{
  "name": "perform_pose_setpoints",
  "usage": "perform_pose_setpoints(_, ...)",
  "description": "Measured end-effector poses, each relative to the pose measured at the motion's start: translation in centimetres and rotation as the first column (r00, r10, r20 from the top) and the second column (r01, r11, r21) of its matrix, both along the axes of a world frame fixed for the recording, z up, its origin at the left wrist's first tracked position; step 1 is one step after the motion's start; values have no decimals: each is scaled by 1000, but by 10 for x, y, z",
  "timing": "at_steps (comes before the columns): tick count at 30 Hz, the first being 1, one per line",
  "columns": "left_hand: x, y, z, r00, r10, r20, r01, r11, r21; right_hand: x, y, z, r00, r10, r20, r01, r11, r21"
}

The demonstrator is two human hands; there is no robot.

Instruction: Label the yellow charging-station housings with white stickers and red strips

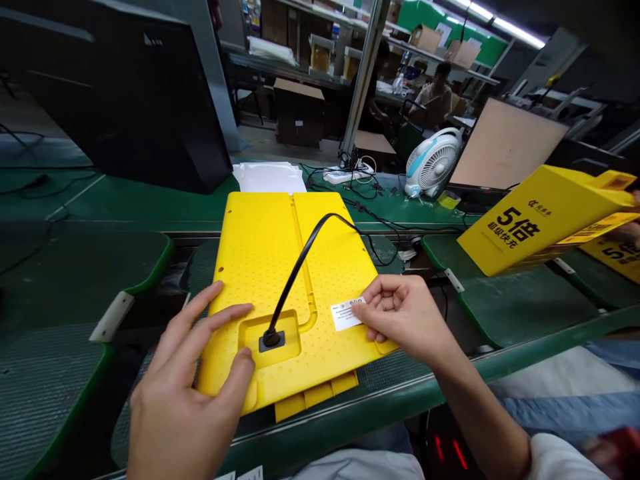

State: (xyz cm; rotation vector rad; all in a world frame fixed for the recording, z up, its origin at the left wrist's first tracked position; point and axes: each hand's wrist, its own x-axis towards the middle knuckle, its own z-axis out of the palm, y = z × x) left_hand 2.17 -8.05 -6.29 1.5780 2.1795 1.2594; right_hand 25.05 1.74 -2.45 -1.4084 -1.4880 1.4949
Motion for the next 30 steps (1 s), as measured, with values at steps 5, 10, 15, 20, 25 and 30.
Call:
perform_pose_setpoints(5, -6, 0, -5, 1000, -18, -15, 18, 1000, -17, -1, 1, -2, 1000, 12, 13, -12, 999, 33)
perform_pose_setpoints(10, -6, 0, -3, 1000, -16, -3, 16, 999, -34, -4, 3, 1, 998, 17, 61, -18, 1000, 15)
perform_pose_setpoints(15, -5, 2, -2, 1000, -26, -11, 26, 1000, -13, -6, 7, 9, 976, 107, 189, -112, 994, 17)
perform_pose_setpoints(20, -8, 5, -8, 999, -10, -33, 11, 1000, 13, -5, 17, 20, 915, 256, 311, -282, 959, 38)
perform_pose_setpoints(25, -7, 7, -10, 999, 0, -36, 3, 997, 72, 0, 37, 33, 811, 428, 399, -455, 890, -30)
perform_pose_setpoints(30, -4, 7, -4, 1000, 9, -26, -8, 999, 41, 7, 57, 40, 717, 601, 353, -594, 792, -140)
